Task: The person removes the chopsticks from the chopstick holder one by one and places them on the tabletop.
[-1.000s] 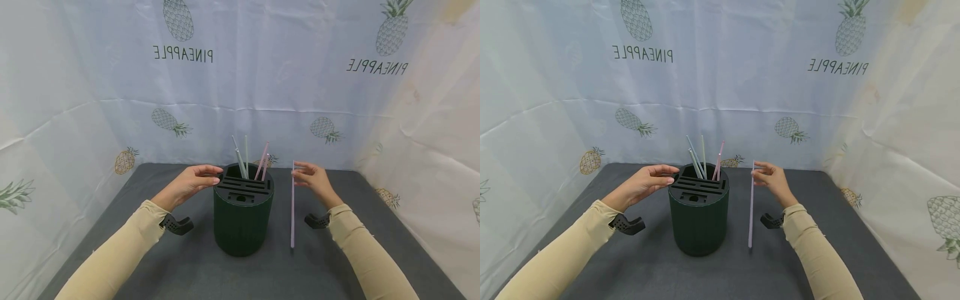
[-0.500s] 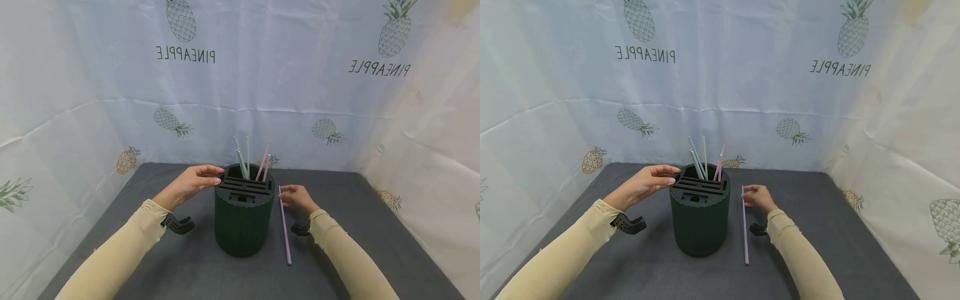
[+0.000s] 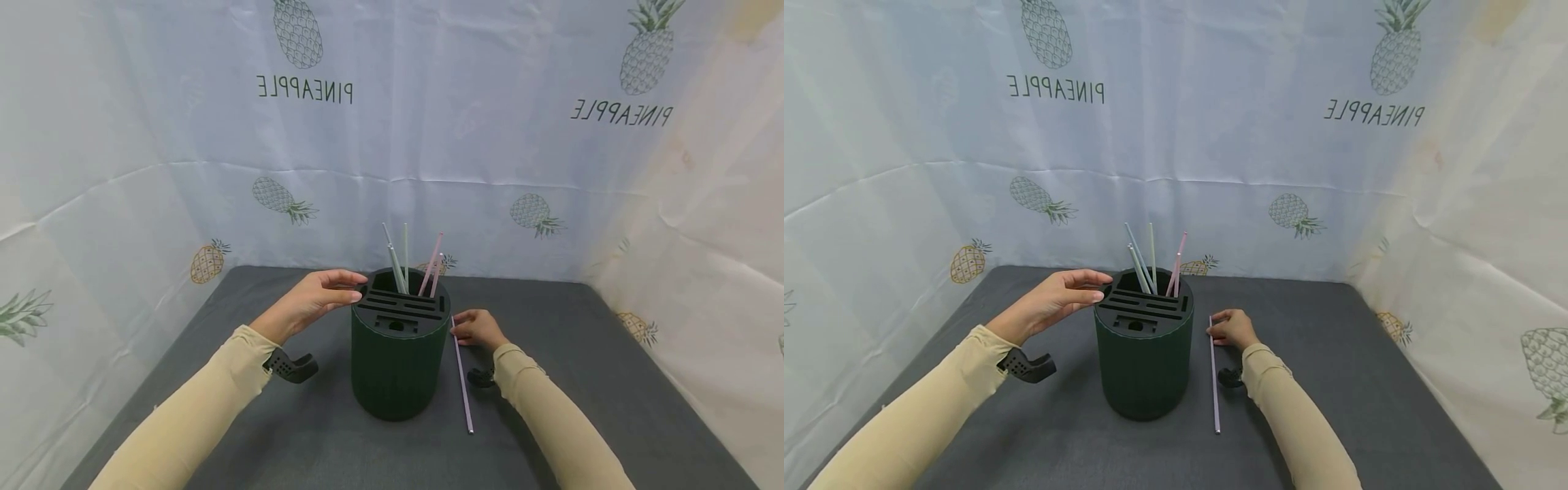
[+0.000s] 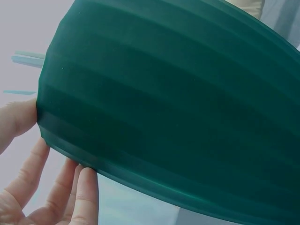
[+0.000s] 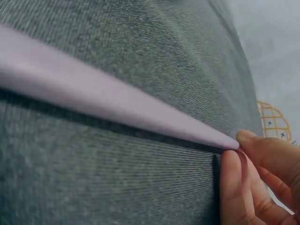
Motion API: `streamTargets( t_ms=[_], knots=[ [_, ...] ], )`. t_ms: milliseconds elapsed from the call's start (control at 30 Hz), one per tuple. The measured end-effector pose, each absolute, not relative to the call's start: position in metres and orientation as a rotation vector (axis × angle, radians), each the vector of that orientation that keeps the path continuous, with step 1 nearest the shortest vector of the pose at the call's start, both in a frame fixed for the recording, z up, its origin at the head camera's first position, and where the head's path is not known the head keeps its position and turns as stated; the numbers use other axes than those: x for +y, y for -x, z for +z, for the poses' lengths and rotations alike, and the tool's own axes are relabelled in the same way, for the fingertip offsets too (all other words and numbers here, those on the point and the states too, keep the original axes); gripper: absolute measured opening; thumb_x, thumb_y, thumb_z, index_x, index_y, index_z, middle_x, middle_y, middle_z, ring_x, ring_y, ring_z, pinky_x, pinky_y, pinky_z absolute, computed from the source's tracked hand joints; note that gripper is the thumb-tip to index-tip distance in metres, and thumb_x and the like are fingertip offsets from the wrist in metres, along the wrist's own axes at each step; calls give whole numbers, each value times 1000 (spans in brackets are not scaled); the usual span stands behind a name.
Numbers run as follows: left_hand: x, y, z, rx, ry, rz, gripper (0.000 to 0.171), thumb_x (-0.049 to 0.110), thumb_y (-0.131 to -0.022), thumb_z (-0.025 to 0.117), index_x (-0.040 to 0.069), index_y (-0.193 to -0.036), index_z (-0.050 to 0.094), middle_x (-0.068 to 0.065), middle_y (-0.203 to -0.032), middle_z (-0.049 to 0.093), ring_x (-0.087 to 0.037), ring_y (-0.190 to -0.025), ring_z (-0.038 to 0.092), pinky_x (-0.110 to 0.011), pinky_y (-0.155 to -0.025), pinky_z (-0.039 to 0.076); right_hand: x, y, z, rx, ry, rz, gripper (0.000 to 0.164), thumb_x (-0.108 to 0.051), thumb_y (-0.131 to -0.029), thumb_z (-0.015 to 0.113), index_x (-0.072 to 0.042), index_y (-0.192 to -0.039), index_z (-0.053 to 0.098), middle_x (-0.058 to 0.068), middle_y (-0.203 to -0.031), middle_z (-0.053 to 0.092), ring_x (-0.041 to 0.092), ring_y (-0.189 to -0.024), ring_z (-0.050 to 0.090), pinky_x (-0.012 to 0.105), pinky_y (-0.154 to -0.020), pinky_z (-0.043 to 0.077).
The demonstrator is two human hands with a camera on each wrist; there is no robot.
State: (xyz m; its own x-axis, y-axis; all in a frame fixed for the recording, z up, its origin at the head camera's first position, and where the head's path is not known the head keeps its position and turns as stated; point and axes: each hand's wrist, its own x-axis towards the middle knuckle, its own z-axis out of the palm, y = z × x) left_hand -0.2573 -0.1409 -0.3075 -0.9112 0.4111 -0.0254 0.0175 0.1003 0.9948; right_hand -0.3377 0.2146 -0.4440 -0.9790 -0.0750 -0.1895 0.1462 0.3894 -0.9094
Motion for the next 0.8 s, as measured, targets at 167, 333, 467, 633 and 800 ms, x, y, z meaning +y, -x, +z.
streamTargets(
  t_ms=[167, 333, 467, 633, 800],
  knots=[
    [-141, 257, -307, 2078, -432, 1884, 50, 13, -89, 69, 1, -135, 52, -14, -142, 47, -27, -129, 48, -46, -115, 34, 212, 337, -446, 2475, -85, -1618, 41, 4, -82, 72, 11, -120, 60, 8, -81, 71, 10, -64, 64, 28, -59, 59],
    [-141, 258, -308, 2079, -438, 1881, 50, 14, -89, 69, 1, -134, 52, -15, -142, 47, -25, -128, 49, -46, -115, 33, 212, 338, -446, 2468, -102, -1624, 39, 4, -81, 72, 11, -119, 61, 9, -82, 70, 10, -63, 63, 28, -59, 59],
    [-141, 258, -308, 2076, -433, 1883, 49, 13, -89, 69, 1, -134, 53, -14, -141, 47, -26, -128, 48, -46, -115, 33, 214, 336, -440, 2436, -100, -1666, 41, -1, -86, 70, 11, -123, 58, 15, -95, 71, 13, -72, 66, 30, -66, 60],
    [-141, 259, -309, 2077, -423, 1887, 49, 12, -89, 70, 1, -134, 53, -13, -141, 48, -26, -129, 48, -46, -115, 34, 219, 332, -411, 2374, -31, -1839, 48, -15, -94, 64, 6, -135, 50, 23, -127, 59, 22, -100, 67, 35, -87, 57],
    [-141, 259, -308, 2078, -433, 1882, 49, 12, -90, 69, 1, -135, 52, -14, -142, 47, -26, -128, 48, -46, -115, 33, 219, 321, -361, 2259, 178, -2115, 48, -21, -95, 63, -2, -137, 48, 13, -126, 56, 13, -104, 64, 32, -95, 53]
  ],
)
